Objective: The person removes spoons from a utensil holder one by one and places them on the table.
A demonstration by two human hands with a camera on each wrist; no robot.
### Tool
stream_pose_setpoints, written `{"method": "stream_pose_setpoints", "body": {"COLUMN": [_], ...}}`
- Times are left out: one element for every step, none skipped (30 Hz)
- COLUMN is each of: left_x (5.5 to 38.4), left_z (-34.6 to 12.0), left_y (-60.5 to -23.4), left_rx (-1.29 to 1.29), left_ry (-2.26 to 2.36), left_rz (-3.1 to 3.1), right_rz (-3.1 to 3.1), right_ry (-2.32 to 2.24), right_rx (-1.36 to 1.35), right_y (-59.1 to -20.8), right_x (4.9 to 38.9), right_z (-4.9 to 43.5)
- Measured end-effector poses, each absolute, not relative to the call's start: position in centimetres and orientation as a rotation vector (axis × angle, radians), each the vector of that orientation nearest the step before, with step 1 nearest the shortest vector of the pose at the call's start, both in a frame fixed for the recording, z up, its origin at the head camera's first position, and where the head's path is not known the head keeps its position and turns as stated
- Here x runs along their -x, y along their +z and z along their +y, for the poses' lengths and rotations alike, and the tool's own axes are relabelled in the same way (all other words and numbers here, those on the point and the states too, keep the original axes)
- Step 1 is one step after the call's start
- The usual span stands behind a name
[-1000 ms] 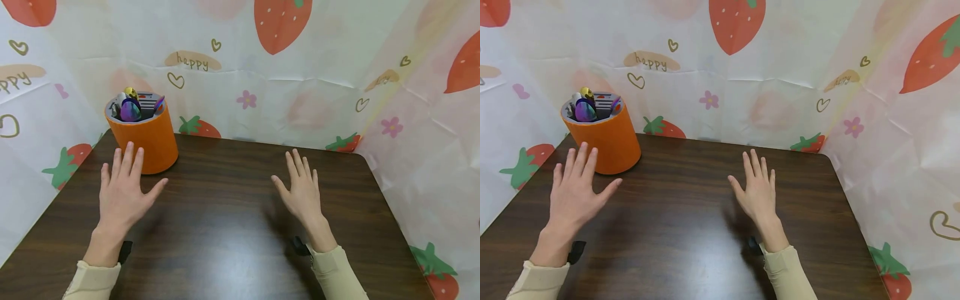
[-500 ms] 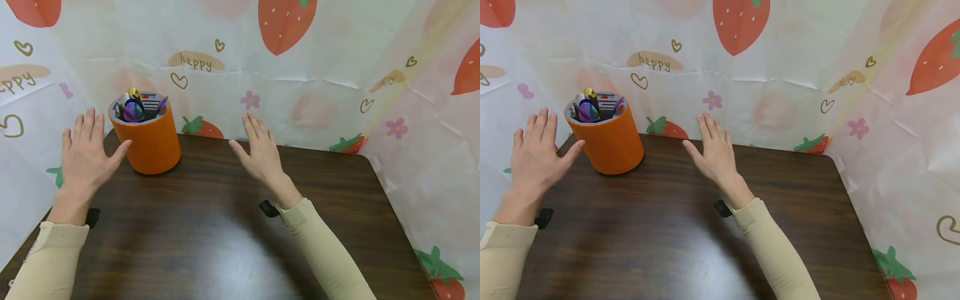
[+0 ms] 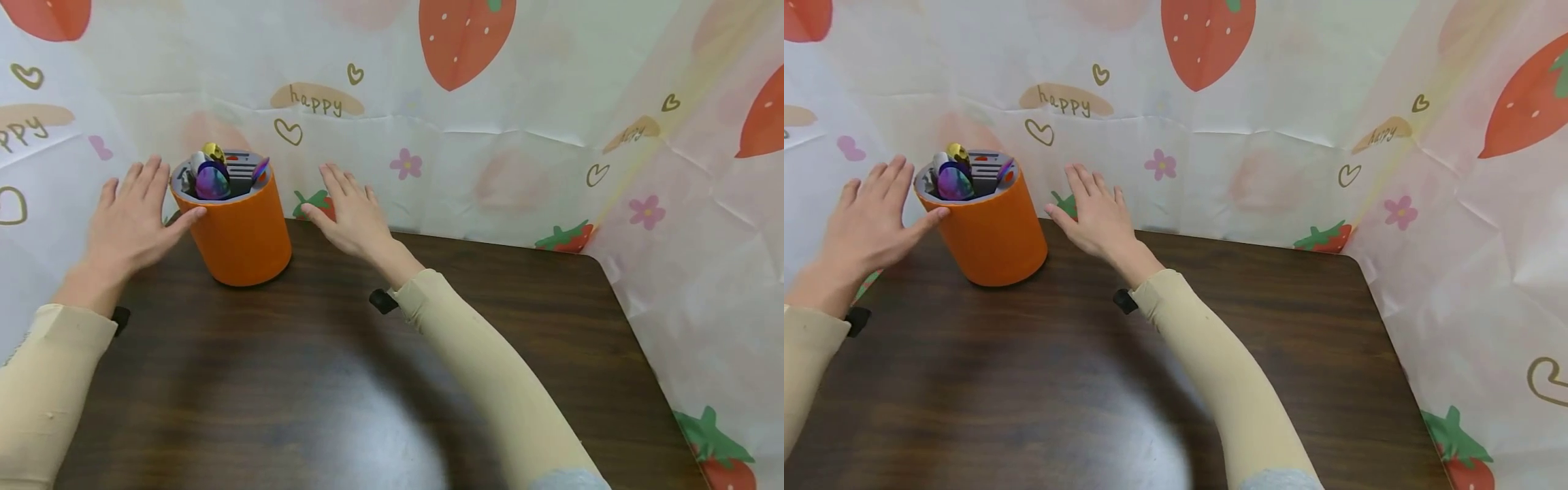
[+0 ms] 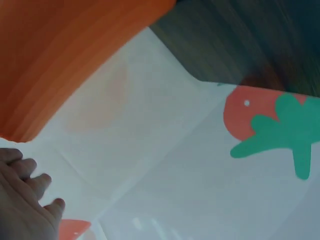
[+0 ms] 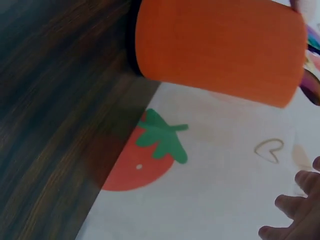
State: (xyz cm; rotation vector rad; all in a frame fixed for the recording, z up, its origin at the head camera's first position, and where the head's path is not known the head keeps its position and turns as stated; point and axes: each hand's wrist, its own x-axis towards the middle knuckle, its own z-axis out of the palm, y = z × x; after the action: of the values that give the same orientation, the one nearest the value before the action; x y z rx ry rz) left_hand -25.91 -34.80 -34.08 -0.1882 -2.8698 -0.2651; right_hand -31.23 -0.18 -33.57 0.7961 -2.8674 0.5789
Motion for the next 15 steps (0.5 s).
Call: {"method": "stream_pose_setpoints", "body": {"left_x": [26.1,26.3,26.4,26.6,26.7,26.9,27.0,27.2,27.3,27.4,27.5,27.7,27.7,27.8,27.9], "left_z": [-34.9,-35.1,-35.2,-35.3,-35.4,-35.4,-35.5,-35.6,-35.6,-35.7,-35.8,-35.8,-35.9,-36.0,-36.1], "left_y": [-34.0,-34.0,-34.0,-33.9,-33.9,-33.8,-33.7,-33.6,-33.6,-33.6,-33.6,-33.5,-33.5,-33.5,-33.5], "left_rx": [0.202,0.214,0.227,0.239,0.252,0.261,0.269,0.277,0.283,0.287,0.291,0.292,0.292,0.29,0.283], "left_ry": [-0.259,-0.258,-0.257,-0.261,-0.262,-0.267,-0.276,-0.284,-0.291,-0.299,-0.311,-0.325,-0.34,-0.353,-0.374], "left_rz": [-2.878,-2.891,-2.902,-2.912,-2.919,-2.926,-2.932,-2.937,-2.94,-2.941,-2.942,-2.95,-2.954,-2.96,-2.972], "right_rz": [-2.889,-2.908,-2.927,-2.944,-2.96,-2.974,-2.985,-2.994,-3.005,-3.015,-3.024,-3.03,-3.038,-3.045,-3.049], "right_ry": [0.55,0.527,0.498,0.475,0.464,0.455,0.45,0.449,0.448,0.455,0.46,0.464,0.468,0.475,0.479], "right_rx": [-0.807,-0.819,-0.83,-0.84,-0.85,-0.859,-0.868,-0.874,-0.879,-0.883,-0.886,-0.888,-0.889,-0.885,-0.881], "right_y": [-33.6,-33.6,-33.7,-33.7,-33.7,-33.7,-33.7,-33.7,-33.7,-33.6,-33.6,-33.6,-33.5,-33.5,-33.5], "right_x": [31.5,31.8,32.1,32.3,32.5,32.7,32.9,33.1,33.2,33.3,33.4,33.5,33.5,33.6,33.6], "right_z": [-0.7,-1.3,-1.9,-2.4,-3.0,-3.6,-4.1,-4.6,-5.2,-5.7,-6.1,-6.5,-6.9,-7.3,-7.7]}}
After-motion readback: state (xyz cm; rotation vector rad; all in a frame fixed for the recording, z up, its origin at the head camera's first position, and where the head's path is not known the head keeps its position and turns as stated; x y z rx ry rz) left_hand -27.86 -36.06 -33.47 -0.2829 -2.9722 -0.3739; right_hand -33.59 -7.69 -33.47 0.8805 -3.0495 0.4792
